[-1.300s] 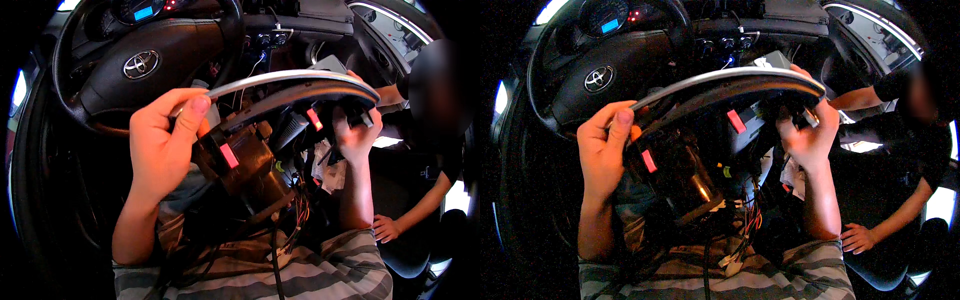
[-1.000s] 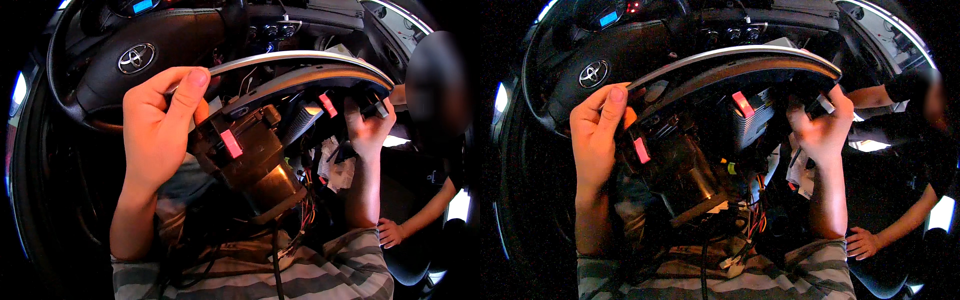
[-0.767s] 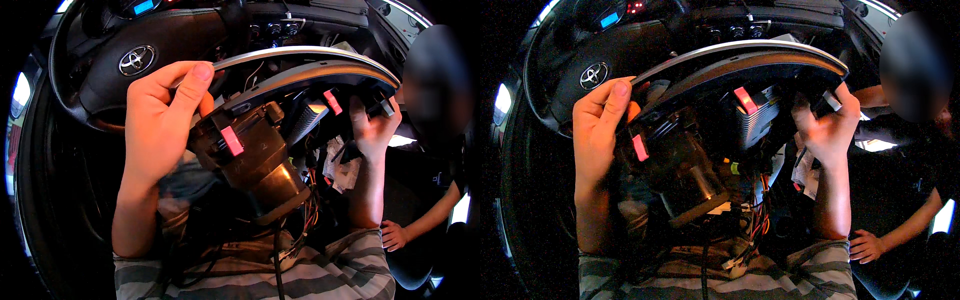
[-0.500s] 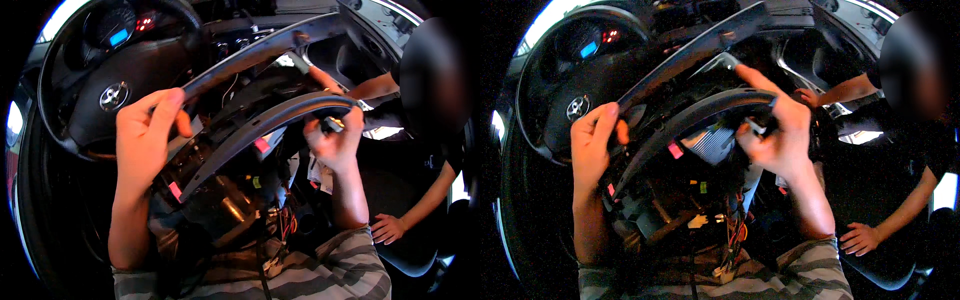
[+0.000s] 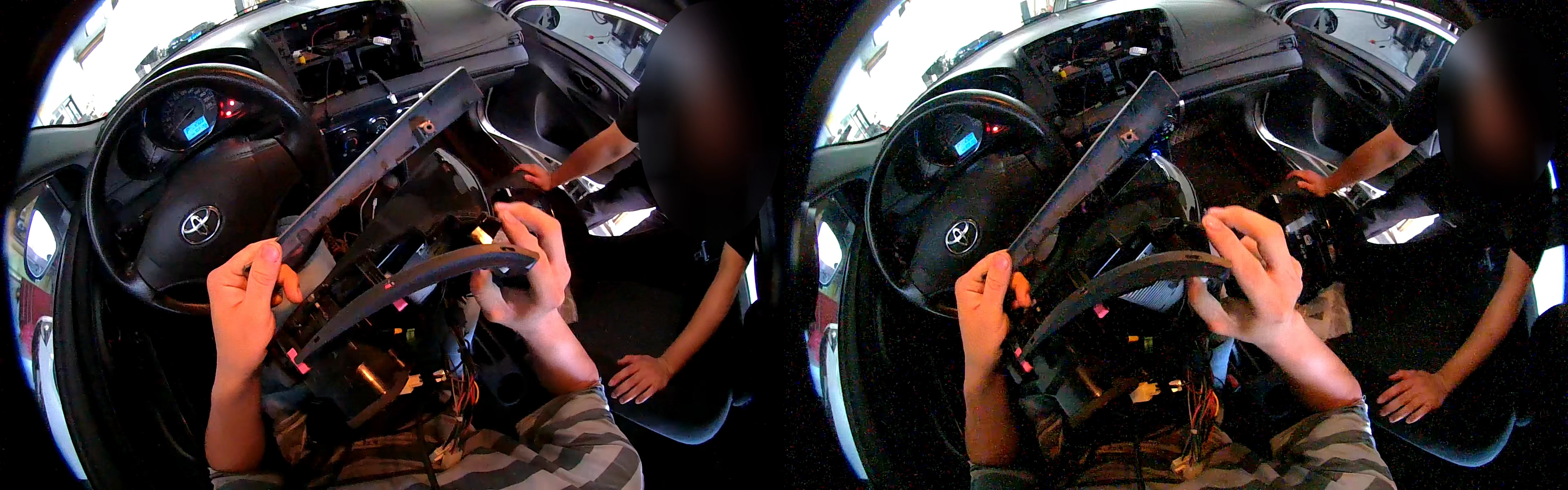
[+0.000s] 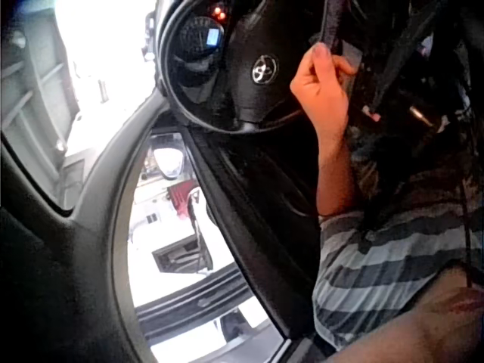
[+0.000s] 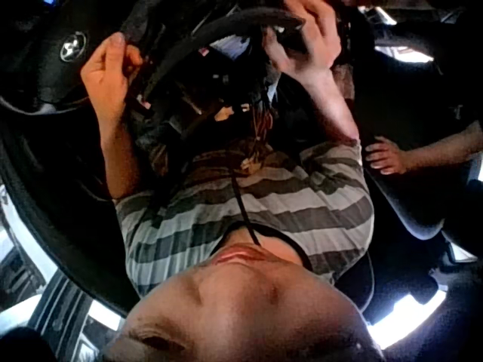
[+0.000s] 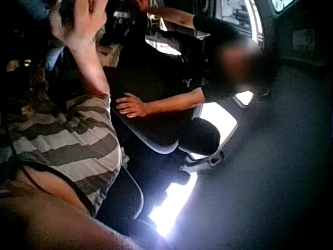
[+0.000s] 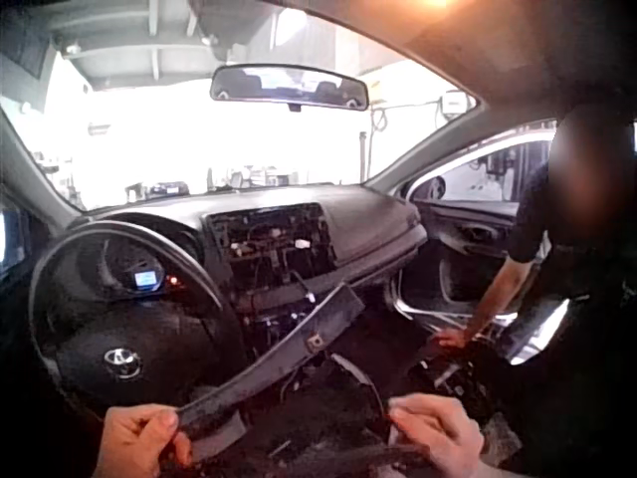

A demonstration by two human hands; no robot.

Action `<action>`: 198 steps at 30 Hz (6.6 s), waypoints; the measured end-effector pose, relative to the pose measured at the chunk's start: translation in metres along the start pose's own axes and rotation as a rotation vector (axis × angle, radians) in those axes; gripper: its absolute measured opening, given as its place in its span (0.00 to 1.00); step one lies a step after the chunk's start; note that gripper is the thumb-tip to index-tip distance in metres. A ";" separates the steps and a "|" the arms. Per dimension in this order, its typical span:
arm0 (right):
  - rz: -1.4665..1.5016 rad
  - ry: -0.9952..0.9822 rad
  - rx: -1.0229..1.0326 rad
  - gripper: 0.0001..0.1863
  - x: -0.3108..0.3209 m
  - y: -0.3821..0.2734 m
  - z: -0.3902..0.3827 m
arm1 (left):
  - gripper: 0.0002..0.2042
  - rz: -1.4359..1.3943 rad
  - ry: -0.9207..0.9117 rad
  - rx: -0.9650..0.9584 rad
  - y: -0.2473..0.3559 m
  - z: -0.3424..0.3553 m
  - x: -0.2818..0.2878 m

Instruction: The person assembles and installs a car head unit and dashboard trim. They connect wiring harnesses to the back of the electronic unit, use a screwdriver to secure components, and fit silver trim pieces onto the black plastic housing while seated inside the vehicle.

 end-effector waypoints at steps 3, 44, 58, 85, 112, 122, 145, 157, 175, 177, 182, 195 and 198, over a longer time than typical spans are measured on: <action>-0.084 0.132 0.064 0.26 -0.001 -0.007 -0.007 | 0.15 -0.045 -0.026 0.008 0.001 -0.002 -0.001; 0.162 -0.043 0.016 0.10 0.011 -0.009 -0.018 | 0.13 -0.126 0.029 -0.098 -0.002 -0.026 -0.005; 0.202 -0.112 0.055 0.17 0.011 -0.008 -0.016 | 0.13 -0.149 0.048 -0.046 -0.005 -0.027 -0.001; 0.165 -0.008 0.124 0.17 0.008 -0.006 -0.022 | 0.21 -0.187 0.029 -0.041 0.002 -0.035 -0.009; 0.239 -0.006 0.147 0.18 0.028 0.002 -0.086 | 0.22 -0.231 -0.131 -0.027 0.010 -0.069 -0.031; 0.234 -0.028 0.134 0.19 0.020 0.005 -0.074 | 0.23 -0.235 -0.108 -0.061 0.009 -0.071 -0.032; 0.191 -0.070 0.018 0.22 0.000 0.024 -0.030 | 0.23 -0.191 -0.084 -0.096 0.001 -0.072 -0.032; 0.177 -0.064 0.031 0.24 -0.004 0.023 -0.031 | 0.22 -0.304 -0.088 -0.014 -0.002 -0.080 -0.032; 0.164 -0.066 0.046 0.26 0.012 0.035 -0.070 | 0.16 -0.544 -0.129 0.120 -0.003 -0.091 -0.037; 0.172 -0.064 0.040 0.26 0.011 0.033 -0.076 | 0.16 -0.500 -0.129 0.064 -0.004 -0.088 -0.039; 0.180 -0.056 0.030 0.27 0.013 0.031 -0.084 | 0.21 -0.243 -0.095 -0.103 0.001 -0.084 -0.038; 0.188 -0.037 0.000 0.28 0.016 0.028 -0.096 | 0.16 -0.456 -0.071 0.006 -0.007 -0.084 -0.039; 0.164 -0.031 -0.005 0.29 0.020 0.020 -0.092 | 0.15 -0.448 -0.051 0.081 -0.001 -0.081 -0.031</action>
Point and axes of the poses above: each hand's wrist, its own z-axis towards the middle knuckle, its own x-axis out of the back of the hand, y = z × x, the point moved 1 cm from there along z, towards the middle knuckle, and after that the axes turned 6 degrees about x, right-handed, at the moved point
